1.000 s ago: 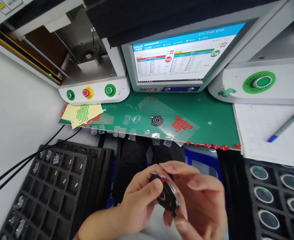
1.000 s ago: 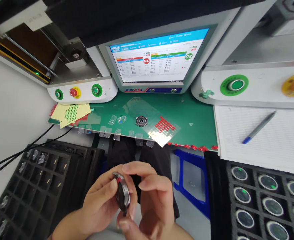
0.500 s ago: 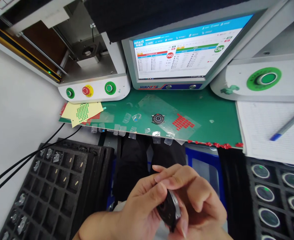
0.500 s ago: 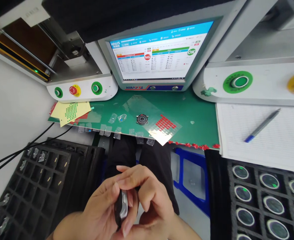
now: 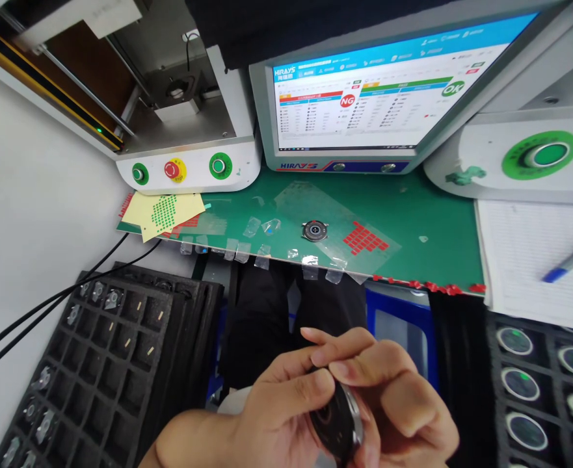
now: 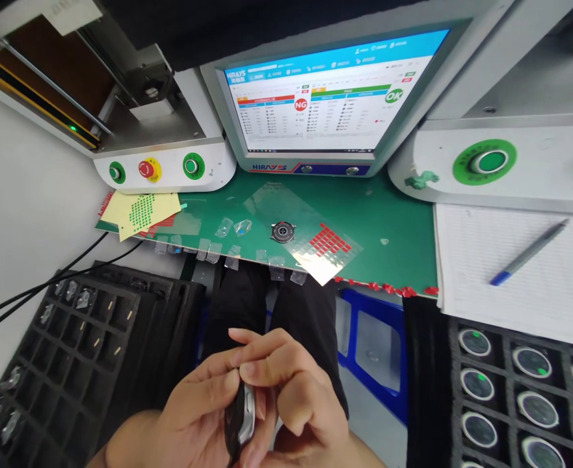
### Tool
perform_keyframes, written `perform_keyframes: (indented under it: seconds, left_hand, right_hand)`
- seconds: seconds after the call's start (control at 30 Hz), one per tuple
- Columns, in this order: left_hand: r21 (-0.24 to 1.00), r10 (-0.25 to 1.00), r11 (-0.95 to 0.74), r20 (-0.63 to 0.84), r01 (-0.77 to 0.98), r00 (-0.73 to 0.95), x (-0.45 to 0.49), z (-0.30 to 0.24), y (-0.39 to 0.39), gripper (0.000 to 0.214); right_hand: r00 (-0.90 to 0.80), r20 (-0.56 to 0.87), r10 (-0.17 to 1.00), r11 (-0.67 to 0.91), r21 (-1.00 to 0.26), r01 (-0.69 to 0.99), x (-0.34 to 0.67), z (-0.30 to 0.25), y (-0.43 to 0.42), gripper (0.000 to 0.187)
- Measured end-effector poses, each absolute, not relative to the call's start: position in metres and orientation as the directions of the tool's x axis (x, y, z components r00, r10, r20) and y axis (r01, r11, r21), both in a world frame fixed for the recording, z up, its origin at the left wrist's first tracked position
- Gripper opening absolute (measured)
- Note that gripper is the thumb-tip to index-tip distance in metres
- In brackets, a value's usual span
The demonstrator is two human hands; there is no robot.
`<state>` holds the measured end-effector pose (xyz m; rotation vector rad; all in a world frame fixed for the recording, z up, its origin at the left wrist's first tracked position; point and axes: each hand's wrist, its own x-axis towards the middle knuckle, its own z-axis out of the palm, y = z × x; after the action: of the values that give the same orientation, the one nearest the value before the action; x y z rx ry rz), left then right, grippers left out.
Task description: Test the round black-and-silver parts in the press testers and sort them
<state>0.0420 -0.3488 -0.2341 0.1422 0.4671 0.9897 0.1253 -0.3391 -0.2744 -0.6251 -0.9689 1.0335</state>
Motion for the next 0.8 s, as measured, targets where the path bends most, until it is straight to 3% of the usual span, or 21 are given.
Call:
perform_keyframes:
  seconds: [0.33,0.4,0.5,0.57,0.7,0.8]
  left_hand:
    - [0.328,0.863,0.497,-0.282,-0.803,0.419,0.045,-0.235,-0.35,0.031]
    - [0.362,0.856,0.51,-0.304,-0.78,0.419,0.045,-0.234,-0.35,0.032]
    - [0.507,0.845,0.528,-0.395,-0.681,0.361,0.041,-0.228,-0.348,0.035]
    - [0.633,0.863,0.502,-0.408,-0.589,0.298,0.039,-0.224,-0.346,0.035]
    - [0.805,0.919,0.384,-0.286,-0.453,0.272,0.035,-0.219,-0.345,0.028]
    - [0.892,0.935,0.323,-0.247,-0.317,0.256,0.034,-0.218,-0.345,0.03]
  right_hand:
    - [0.163,0.343,0.925,0.379,-0.823,-0.423,0.122,-0.263,-0.334,0.058]
    - [0.224,0.302,0.927,0.372,-0.82,-0.435,0.118,-0.258,-0.332,0.061]
    - [0.286,0.225,0.932,0.34,-0.817,-0.466,0.117,-0.255,-0.328,0.062]
    - [0.214,0.246,0.945,0.32,-0.819,-0.476,0.124,-0.257,-0.323,0.058]
    - [0.008,0.37,0.929,0.324,-0.803,-0.5,0.149,-0.266,-0.319,0.037]
    - [-0.008,0.353,0.936,0.305,-0.82,-0.484,0.162,-0.271,-0.323,0.031]
